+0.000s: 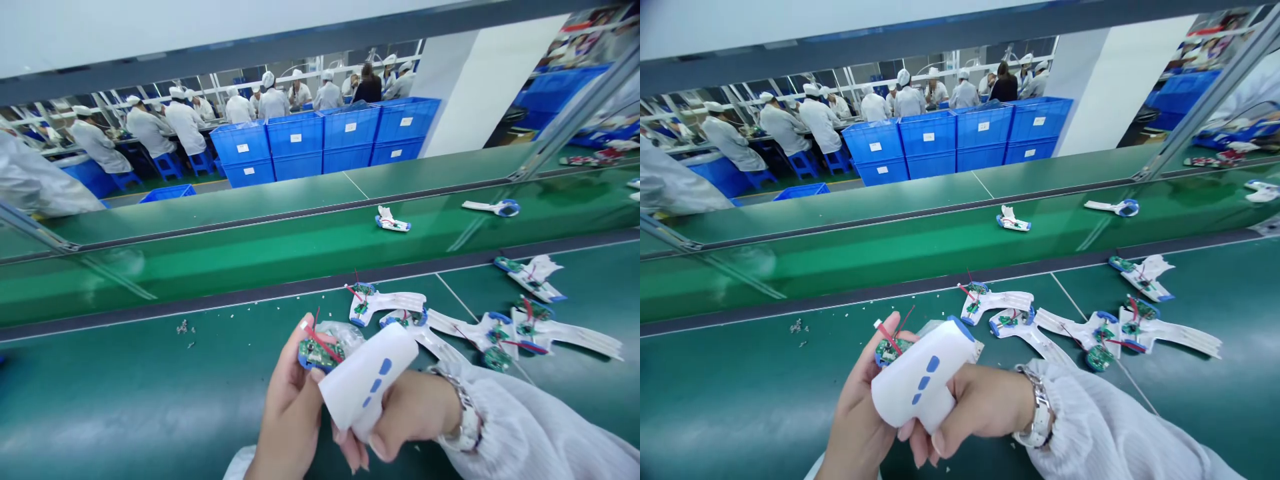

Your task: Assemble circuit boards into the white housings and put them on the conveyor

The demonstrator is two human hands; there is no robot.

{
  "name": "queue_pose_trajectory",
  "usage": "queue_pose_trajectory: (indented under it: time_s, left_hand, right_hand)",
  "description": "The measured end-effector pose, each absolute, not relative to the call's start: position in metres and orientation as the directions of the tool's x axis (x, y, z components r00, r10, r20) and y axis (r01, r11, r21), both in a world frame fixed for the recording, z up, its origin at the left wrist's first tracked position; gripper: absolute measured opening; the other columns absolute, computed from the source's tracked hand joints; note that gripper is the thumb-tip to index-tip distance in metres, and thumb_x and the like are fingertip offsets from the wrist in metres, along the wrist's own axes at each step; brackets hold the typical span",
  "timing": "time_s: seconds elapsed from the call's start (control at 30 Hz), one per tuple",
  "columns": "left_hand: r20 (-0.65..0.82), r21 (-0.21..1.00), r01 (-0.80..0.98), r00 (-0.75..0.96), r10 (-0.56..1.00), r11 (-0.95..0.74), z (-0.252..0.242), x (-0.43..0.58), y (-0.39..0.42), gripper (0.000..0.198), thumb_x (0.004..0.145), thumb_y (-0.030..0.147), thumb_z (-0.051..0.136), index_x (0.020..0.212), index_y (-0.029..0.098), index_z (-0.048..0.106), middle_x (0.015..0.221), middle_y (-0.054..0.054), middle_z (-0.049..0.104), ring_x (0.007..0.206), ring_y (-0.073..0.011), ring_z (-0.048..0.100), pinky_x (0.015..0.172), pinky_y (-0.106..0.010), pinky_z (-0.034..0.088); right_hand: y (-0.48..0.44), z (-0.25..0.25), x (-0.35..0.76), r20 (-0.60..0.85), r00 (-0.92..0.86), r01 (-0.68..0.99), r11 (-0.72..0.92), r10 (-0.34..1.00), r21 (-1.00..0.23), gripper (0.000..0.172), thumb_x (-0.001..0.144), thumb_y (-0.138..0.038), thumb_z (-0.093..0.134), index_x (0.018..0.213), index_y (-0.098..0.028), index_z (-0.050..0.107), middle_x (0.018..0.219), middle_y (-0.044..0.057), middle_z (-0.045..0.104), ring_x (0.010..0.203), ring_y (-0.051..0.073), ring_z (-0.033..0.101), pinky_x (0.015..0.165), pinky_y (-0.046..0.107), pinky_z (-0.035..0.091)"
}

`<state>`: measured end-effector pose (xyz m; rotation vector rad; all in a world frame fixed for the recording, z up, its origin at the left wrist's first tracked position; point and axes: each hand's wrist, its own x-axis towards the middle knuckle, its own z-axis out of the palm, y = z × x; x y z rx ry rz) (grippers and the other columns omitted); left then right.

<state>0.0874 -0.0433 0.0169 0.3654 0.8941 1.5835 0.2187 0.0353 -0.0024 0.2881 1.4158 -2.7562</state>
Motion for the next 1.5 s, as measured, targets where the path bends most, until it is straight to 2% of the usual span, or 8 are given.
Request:
queue_pose_trajectory:
  time_s: [0.17, 0.27, 0.37, 0.53, 0.63, 0.9, 1.23, 1.5]
  left_hand:
    - [-0.116, 0.762, -0.634, -0.338, 0.934, -0.135, 0.011, 0.082, -0.043, 0.036, 0.077, 0.034, 0.076, 0.112, 0.033, 0.066, 0.096, -0.001, 0.073, 0.078, -0.0167, 0.070, 0.072, -0.027, 0.056]
    - [-0.070, 0.812, -0.552, -0.416, 0.907, -0.191, 0.014, 0.085, -0.045, 0.026, 0.078, 0.032, 0.075, 0.103, 0.028, 0.066, 0.096, -0.002, 0.072, 0.077, -0.0167, 0.070, 0.071, -0.026, 0.056]
    - [-0.023, 0.856, -0.466, -0.468, 0.883, -0.225, 0.015, 0.087, -0.047, 0.023, 0.082, 0.030, 0.071, 0.104, 0.027, 0.064, 0.099, -0.003, 0.070, 0.077, -0.0166, 0.069, 0.065, -0.025, 0.055]
    - [-0.016, 0.908, -0.385, -0.429, 0.903, -0.167, 0.007, 0.082, -0.050, 0.026, 0.085, 0.029, 0.068, 0.110, 0.030, 0.061, 0.106, -0.002, 0.069, 0.087, -0.0146, 0.067, 0.075, -0.023, 0.055]
    - [-0.080, 0.915, -0.388, -0.448, 0.891, -0.112, 0.005, 0.080, -0.052, 0.027, 0.085, 0.033, 0.068, 0.111, 0.030, 0.060, 0.107, -0.002, 0.068, 0.096, -0.0167, 0.066, 0.084, -0.027, 0.055]
    - [-0.153, 0.904, -0.411, -0.561, 0.814, -0.113, 0.012, 0.093, -0.047, 0.029, 0.083, 0.038, 0.070, 0.109, 0.030, 0.060, 0.101, 0.000, 0.069, 0.083, -0.0114, 0.067, 0.070, -0.018, 0.055]
    - [0.074, 0.957, -0.187, -0.585, 0.808, -0.223, 0.009, 0.091, -0.047, 0.024, 0.087, 0.030, 0.066, 0.110, 0.030, 0.058, 0.102, 0.001, 0.070, 0.088, -0.0120, 0.069, 0.073, -0.017, 0.055]
    - [0.069, 0.985, -0.087, -0.586, 0.807, -0.147, 0.031, 0.101, -0.049, 0.021, 0.085, 0.032, 0.067, 0.106, 0.027, 0.065, 0.095, 0.003, 0.073, 0.083, -0.0101, 0.068, 0.074, -0.014, 0.052]
  right_hand:
    - [0.025, -0.007, 0.226, -0.167, -0.979, 0.086, -0.516, 0.113, -0.852, 0.056, 0.065, -0.060, 0.074, 0.095, -0.012, 0.067, 0.083, 0.005, 0.065, 0.077, 0.016, 0.063, 0.080, 0.030, 0.048]
    - [0.037, 0.004, 0.237, -0.219, -0.858, 0.149, -0.182, 0.465, -0.972, 0.033, 0.081, -0.044, 0.065, 0.099, -0.017, 0.066, 0.095, 0.006, 0.066, 0.094, 0.021, 0.063, 0.088, 0.036, 0.047]
    - [0.041, 0.023, 0.242, 0.000, -0.496, 0.227, 0.130, 0.868, -0.965, 0.017, 0.090, -0.032, 0.051, 0.094, -0.020, 0.063, 0.097, 0.006, 0.065, 0.094, 0.022, 0.061, 0.085, 0.037, 0.048]
    - [0.018, 0.050, 0.224, 0.503, -0.526, 0.035, 0.608, 0.686, -0.793, 0.021, 0.083, -0.012, 0.054, 0.100, -0.021, 0.062, 0.097, 0.005, 0.065, 0.094, 0.019, 0.059, 0.087, 0.035, 0.046]
    - [0.010, 0.051, 0.211, 0.478, -0.572, 0.041, 0.605, 0.667, -0.796, 0.019, 0.082, -0.010, 0.054, 0.094, -0.020, 0.066, 0.096, 0.005, 0.064, 0.094, 0.018, 0.058, 0.085, 0.035, 0.045]
    - [0.007, 0.039, 0.205, 0.424, -0.519, 0.127, 0.557, 0.743, -0.821, 0.012, 0.076, -0.011, 0.058, 0.073, -0.020, 0.064, 0.095, 0.003, 0.060, 0.092, 0.018, 0.057, 0.084, 0.036, 0.044]
    - [0.011, 0.035, 0.206, 0.377, -0.648, 0.119, 0.577, 0.662, -0.808, 0.018, 0.083, -0.013, 0.051, 0.072, -0.019, 0.063, 0.116, 0.005, 0.058, 0.108, 0.021, 0.052, 0.093, 0.041, 0.040]
    - [0.031, 0.047, 0.215, 0.252, -0.564, -0.046, 0.274, 0.787, -0.961, 0.023, 0.094, -0.018, 0.045, 0.074, -0.020, 0.055, 0.076, 0.000, 0.061, 0.091, 0.015, 0.058, 0.085, 0.030, 0.043]
